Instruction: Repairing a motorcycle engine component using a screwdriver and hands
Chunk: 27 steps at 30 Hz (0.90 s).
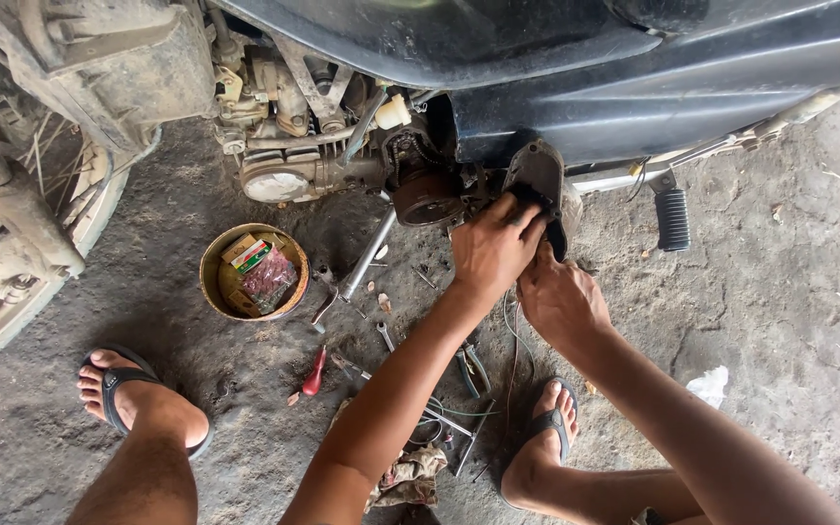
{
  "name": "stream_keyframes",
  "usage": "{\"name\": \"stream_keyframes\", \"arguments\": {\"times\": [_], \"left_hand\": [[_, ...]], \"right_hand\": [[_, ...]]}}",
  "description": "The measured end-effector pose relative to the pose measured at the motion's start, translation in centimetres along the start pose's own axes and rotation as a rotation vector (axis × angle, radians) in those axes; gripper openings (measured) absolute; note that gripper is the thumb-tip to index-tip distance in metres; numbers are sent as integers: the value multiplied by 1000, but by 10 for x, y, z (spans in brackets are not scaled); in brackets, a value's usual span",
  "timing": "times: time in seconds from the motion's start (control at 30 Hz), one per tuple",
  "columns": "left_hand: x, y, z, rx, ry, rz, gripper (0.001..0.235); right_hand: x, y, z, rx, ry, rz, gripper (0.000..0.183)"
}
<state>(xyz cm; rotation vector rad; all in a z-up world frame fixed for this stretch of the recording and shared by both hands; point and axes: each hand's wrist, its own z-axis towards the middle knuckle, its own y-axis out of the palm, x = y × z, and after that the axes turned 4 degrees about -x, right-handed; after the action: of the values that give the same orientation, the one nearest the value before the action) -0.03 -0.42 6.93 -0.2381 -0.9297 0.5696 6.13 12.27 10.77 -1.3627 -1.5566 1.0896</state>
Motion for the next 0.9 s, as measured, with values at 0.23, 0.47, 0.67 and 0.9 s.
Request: {"name": "stream_keyframes", "arguments": {"times": [0.23,0.47,0.67,0.9], "left_hand": [[9,3,-1,16,11,239,17],[6,-17,5,-108,147,226,19],[-12,6,-2,-118,260,92,28],[3,-36,23,-174,411,159,18]], "right_hand": [[-35,-57,-22,-61,47,-38,48],[-38,-49,-23,-141,-56,-352,41],[-74,-68,-56,-235,-209,-800,45],[-69,74,-76,9,-565,-531,30]]}}
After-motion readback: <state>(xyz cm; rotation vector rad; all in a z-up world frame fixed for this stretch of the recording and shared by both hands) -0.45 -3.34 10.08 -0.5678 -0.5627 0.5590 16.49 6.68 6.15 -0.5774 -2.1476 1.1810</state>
